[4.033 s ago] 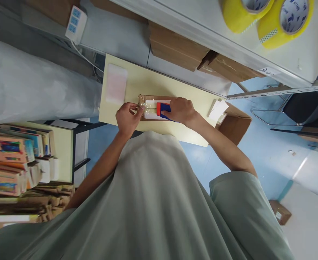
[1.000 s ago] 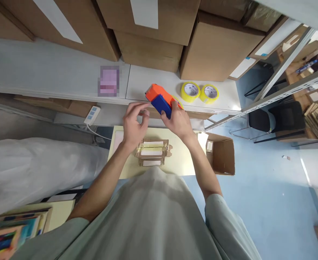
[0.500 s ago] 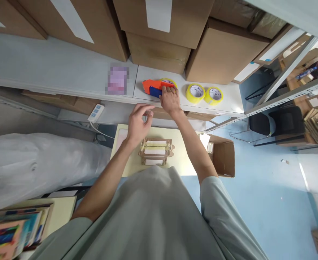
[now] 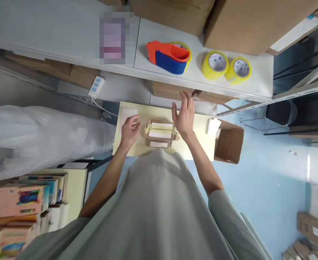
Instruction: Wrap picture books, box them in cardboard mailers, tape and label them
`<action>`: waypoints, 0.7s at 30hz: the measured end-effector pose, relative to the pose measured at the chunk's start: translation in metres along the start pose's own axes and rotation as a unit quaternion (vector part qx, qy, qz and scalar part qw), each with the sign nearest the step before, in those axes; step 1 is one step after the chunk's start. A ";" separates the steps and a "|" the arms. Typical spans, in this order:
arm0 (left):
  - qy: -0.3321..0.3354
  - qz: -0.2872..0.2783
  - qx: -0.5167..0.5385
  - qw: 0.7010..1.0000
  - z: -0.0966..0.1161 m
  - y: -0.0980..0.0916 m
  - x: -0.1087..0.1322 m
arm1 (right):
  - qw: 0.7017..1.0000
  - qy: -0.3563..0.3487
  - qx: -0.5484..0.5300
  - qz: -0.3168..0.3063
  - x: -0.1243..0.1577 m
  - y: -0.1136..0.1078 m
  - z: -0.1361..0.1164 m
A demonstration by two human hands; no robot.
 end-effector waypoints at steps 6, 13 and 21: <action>-0.095 -0.072 -0.023 0.993 -0.060 0.034 0.031 | 0.955 0.208 -0.074 -0.196 0.111 0.088 0.042; -0.091 -0.058 -0.067 0.992 -0.066 0.045 0.043 | 0.928 0.259 -0.071 -0.259 0.130 0.115 0.049; -0.115 -0.039 -0.158 0.980 -0.050 0.041 0.053 | 0.900 0.297 -0.011 -0.320 0.138 0.118 0.045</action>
Point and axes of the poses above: each hand's wrist, its own x-axis away from the middle knuckle, its own y-axis out of the palm, z = x × y, the point moved 6 cm from there along -x, towards the middle knuckle, and after that the axes turned 2 degrees about -z, right-handed, at the moved point
